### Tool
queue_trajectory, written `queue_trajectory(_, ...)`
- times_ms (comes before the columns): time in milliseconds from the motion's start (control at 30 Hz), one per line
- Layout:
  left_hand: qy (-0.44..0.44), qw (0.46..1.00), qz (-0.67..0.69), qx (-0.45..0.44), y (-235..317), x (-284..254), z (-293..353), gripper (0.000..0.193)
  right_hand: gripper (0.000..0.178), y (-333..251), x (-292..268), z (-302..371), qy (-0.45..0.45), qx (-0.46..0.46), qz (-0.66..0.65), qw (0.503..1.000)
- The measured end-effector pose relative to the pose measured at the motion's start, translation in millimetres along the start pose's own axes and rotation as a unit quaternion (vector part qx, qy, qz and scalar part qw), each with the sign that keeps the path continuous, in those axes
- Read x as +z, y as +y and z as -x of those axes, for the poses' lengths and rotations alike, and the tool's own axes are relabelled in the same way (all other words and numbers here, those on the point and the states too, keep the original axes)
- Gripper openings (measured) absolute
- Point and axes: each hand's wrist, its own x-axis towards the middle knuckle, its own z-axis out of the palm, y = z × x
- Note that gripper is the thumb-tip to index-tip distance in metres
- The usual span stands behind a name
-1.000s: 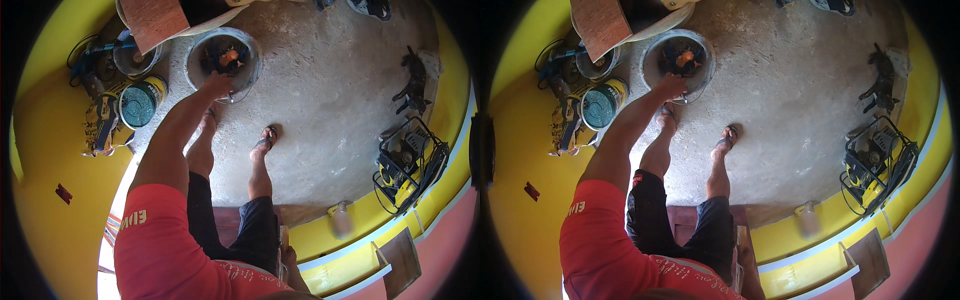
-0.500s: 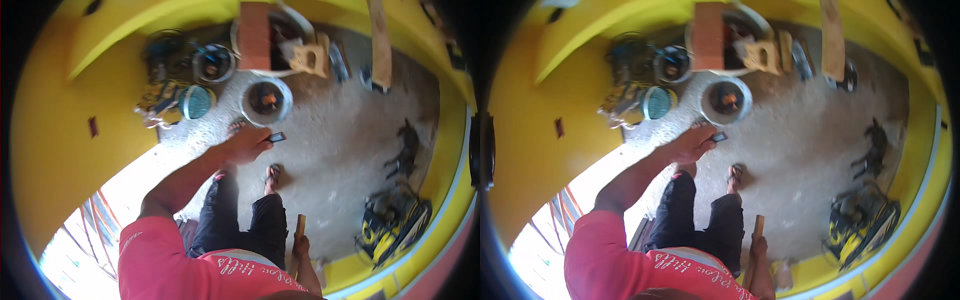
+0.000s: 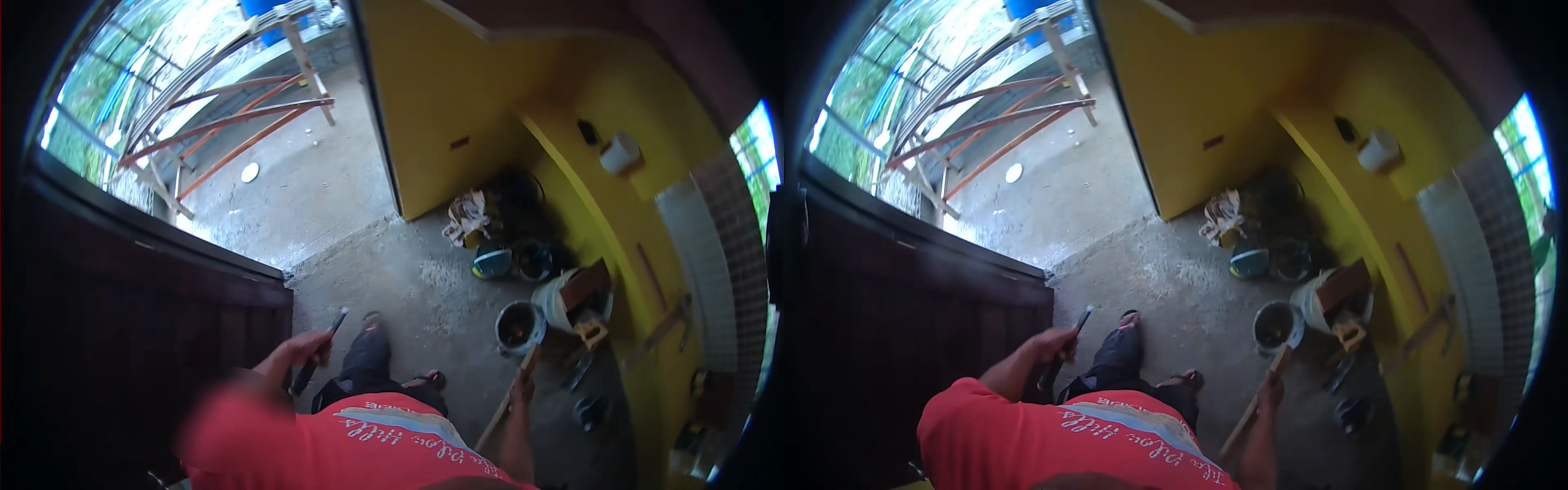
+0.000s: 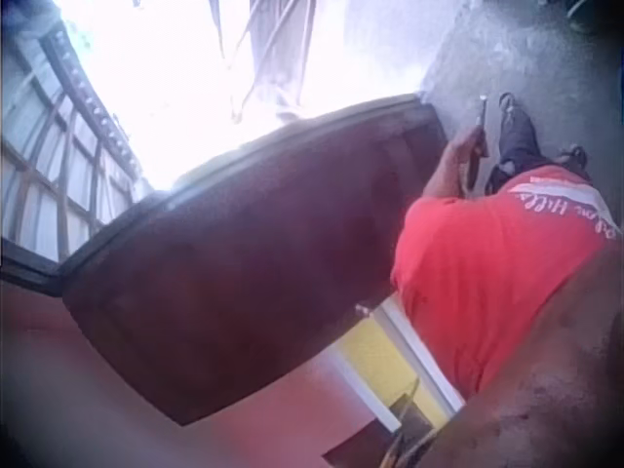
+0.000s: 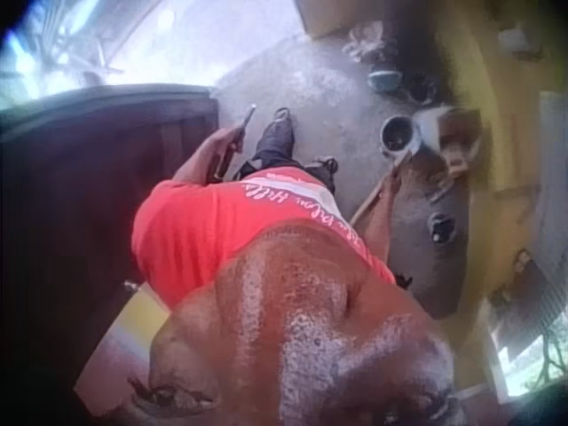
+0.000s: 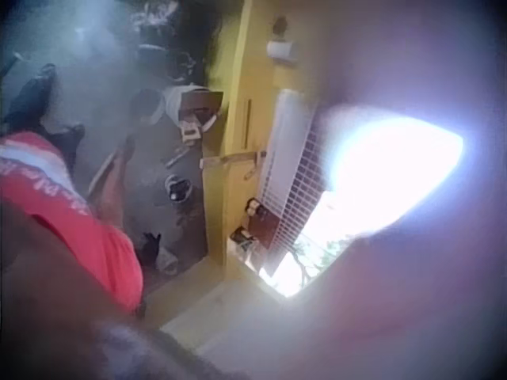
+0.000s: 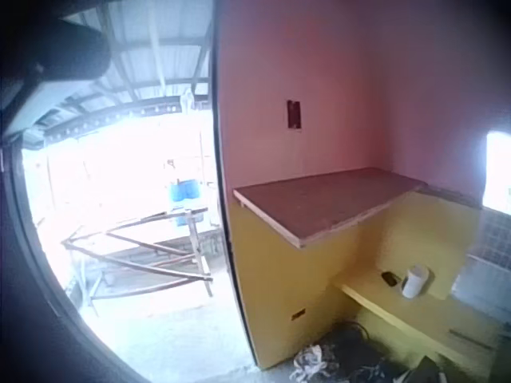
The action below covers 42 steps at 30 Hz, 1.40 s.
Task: The person chisels a groove into a wooden beam, saws off a small section of a wooden board, and uses a hammer and chisel to carve out a joint on a wooden support beam.
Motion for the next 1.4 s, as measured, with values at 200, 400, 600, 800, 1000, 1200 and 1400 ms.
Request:
queue_trajectory(200, 0.103, 0.988, 0.092, -0.073, -174.0, -113.3, 3.9, 0.046, 0.071, -220.6, 119.2, -17.5, -0.127, -0.055, -0.021, 0.99)
queue_trajectory(400, 0.08, 0.995, 0.058, -0.032, -79.9, -192.8, -6.0, 0.039, 0.067, -384.0, 297.6, 71.8, -0.211, -0.055, -0.075, 0.973)
queue_trajectory(600, 0.06, 0.983, 0.006, 0.173, 63.8, -282.1, -39.4, 0.036, 0.055, -568.3, 385.3, 123.0, -0.234, -0.14, 0.041, 0.961)
queue_trajectory(800, 0.131, 0.982, 0.045, 0.128, 174.9, -353.3, -90.4, 0.032, 0.056, -706.5, 466.6, 95.1, -0.248, -0.278, -0.047, 0.927)
queue_trajectory(1000, 0.207, 0.97, -0.092, 0.091, 250.3, -417.2, -100.6, 0.029, 0.063, -874.9, 535.3, 34.9, -0.23, -0.261, -0.059, 0.936)
queue_trajectory(1200, 0.188, 0.973, -0.122, 0.051, 369.4, -473.1, -129.1, 0.028, 0.066, -1021.3, 544.3, -5.9, -0.218, -0.205, 0.01, 0.954)
queue_trajectory(1400, 0.206, 0.846, -0.413, 0.268, 488.4, -575.9, -257.0, 0.023, 0.07, -1127.9, 625.2, -101.0, -0.2, -0.188, 0.01, 0.961)
